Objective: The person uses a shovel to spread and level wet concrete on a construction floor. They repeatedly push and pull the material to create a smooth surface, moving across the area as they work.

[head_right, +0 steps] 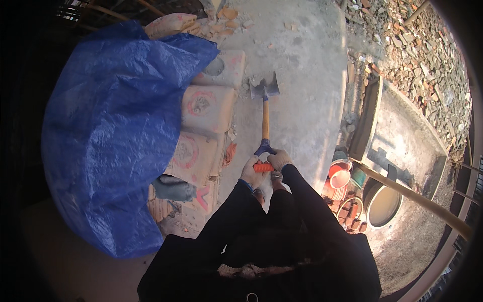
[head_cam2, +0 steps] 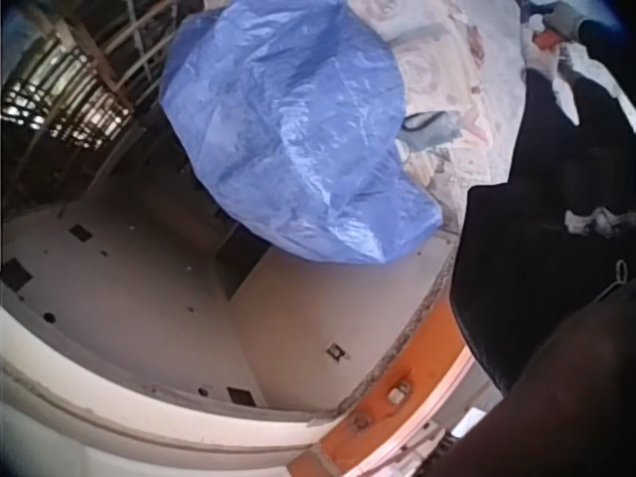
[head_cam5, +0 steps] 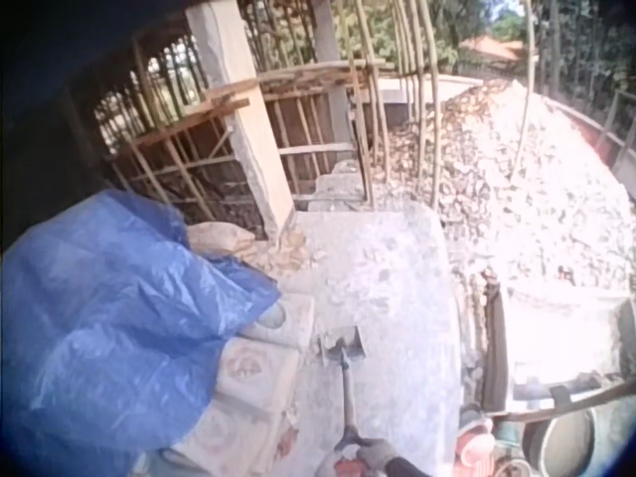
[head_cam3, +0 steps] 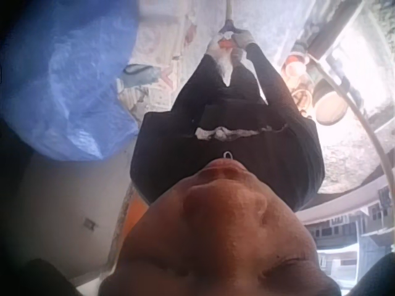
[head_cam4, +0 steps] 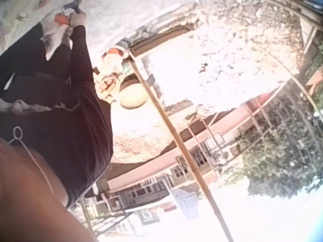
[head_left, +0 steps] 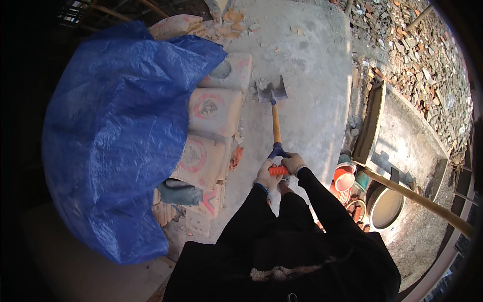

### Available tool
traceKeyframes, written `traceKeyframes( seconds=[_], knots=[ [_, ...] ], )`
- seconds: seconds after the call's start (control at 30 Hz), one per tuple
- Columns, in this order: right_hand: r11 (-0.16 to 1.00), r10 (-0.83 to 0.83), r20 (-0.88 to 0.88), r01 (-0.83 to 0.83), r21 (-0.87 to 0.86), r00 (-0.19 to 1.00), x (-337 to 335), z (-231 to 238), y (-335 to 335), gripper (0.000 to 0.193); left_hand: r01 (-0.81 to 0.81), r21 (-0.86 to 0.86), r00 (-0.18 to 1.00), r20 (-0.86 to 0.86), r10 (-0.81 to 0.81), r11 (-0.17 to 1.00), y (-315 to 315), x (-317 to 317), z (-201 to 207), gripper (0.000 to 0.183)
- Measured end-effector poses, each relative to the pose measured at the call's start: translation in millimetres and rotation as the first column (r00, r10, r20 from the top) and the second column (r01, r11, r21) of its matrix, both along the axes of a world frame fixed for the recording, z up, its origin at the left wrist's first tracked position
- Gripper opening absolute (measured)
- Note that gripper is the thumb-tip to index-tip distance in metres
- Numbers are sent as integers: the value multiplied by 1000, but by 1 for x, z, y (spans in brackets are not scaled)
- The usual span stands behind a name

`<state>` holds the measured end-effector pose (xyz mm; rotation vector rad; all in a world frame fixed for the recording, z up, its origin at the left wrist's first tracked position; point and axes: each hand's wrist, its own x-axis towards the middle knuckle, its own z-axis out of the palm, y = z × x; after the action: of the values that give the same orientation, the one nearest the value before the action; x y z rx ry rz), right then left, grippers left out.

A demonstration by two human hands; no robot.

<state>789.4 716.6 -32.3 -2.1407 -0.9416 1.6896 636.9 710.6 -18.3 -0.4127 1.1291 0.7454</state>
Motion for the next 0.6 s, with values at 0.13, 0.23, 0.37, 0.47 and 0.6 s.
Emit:
traceKeyframes(
  seconds=[0.13,0.23,0.37,0.47,0.6],
  knots=[
    [994,-109,-171,111,-2,979,-8,13,42,45,77,78,997,-13,-76,994,51,-11,21,13],
    [1000,-21,-120,18,-23,993,-36,56,-2,46,98,40,995,0,-99,994,7,-47,61,11],
    [990,-80,-261,46,-134,962,-65,102,-82,55,119,-20,989,90,-117,993,-72,-90,96,11],
    [993,-29,-304,-8,-119,952,-75,113,-107,59,335,86,942,-42,-332,938,-99,-109,106,12],
    [996,11,-208,-30,-89,978,-88,93,-97,46,213,38,976,-46,-211,976,-94,-115,93,13]
  ],
)
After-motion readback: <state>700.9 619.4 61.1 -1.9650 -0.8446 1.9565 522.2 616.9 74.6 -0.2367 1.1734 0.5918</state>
